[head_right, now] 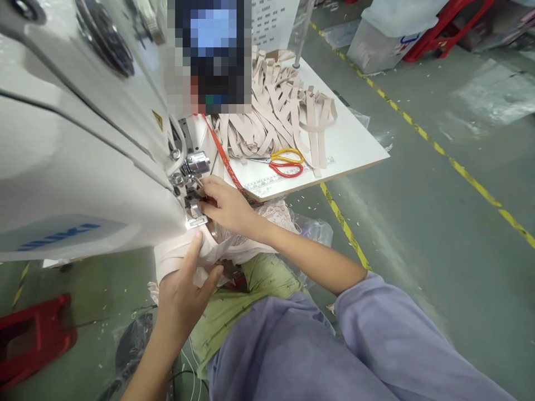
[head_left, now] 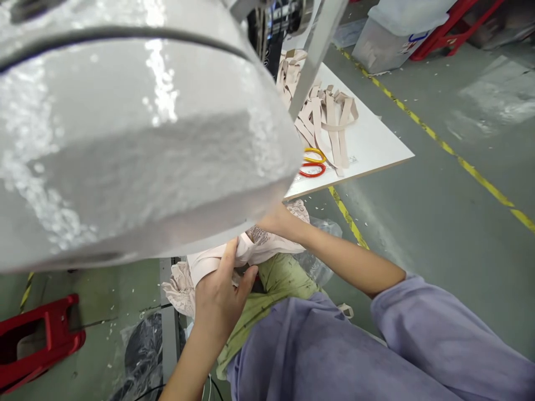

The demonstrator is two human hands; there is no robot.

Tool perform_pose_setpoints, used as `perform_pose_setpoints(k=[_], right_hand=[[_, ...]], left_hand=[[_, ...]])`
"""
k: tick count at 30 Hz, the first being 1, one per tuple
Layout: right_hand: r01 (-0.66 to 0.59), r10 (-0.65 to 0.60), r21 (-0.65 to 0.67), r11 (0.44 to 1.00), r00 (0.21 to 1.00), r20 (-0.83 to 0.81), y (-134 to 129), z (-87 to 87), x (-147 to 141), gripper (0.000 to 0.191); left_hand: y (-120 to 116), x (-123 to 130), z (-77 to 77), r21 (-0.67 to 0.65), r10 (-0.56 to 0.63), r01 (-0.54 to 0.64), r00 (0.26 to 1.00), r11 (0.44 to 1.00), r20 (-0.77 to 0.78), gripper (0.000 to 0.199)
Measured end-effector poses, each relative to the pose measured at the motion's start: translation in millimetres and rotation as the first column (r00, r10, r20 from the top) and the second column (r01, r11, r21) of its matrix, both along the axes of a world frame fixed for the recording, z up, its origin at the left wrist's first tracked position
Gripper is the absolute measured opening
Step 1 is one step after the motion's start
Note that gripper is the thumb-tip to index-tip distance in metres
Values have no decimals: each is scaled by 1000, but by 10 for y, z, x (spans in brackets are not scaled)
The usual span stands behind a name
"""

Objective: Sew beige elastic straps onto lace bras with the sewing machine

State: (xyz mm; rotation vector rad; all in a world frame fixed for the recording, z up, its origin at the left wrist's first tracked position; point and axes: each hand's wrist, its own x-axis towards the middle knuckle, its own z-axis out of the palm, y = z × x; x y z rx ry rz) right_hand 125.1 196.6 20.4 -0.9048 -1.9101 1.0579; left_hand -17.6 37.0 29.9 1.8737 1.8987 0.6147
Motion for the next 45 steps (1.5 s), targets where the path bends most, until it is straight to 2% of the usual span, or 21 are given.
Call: perform_pose_setpoints(k=[6,10,12,15,18,23,29,32,37,41,45], right_hand=[[3,-3,26,1000,1000,-3,9,-53,-2,8],[6,-5,29,1000,999,-51,-12,-67,15,9],[32,-29,24,999,996,-87,-37,-70,48,11],[90,-87,13,996,983,-162,-90,-104,125,12],[130,-134,-34,991,974,-184,-157,-176,215,13],[109,-144,-179,978,970,-196,-287,-278,348,13],[79,-129,-246,966,973,-194,-448,-305,448,18],[60,-101,-221,974,978,-182,-522,-293,486,19],[64,-79,-90,994,981,-178,-608,-255,530,22],[92,-95,-26,995,979,-183,-633,-234,550,25],[93,-95,-25,995,984,-149,-644,-233,566,27]], left_hand=[[5,2,17,3,9,-9,1000,1000,-24,63],[-40,-15,11,-13,-12,10,993,1000,-118,68],[-79,-24,-16,31,30,-25,984,999,-177,75],[-127,-20,-66,186,124,-78,960,979,-252,85],[-148,0,-90,252,122,-50,953,966,-277,84],[-141,21,-60,255,136,-60,948,965,-289,83],[-127,62,-51,245,92,-28,963,969,-252,81],[-119,79,-78,270,70,3,963,963,-259,83],[-112,114,-101,292,52,37,956,956,-290,85],[-110,157,-68,269,52,25,960,963,-275,85],[-101,197,-35,261,70,-5,968,965,-239,82]])
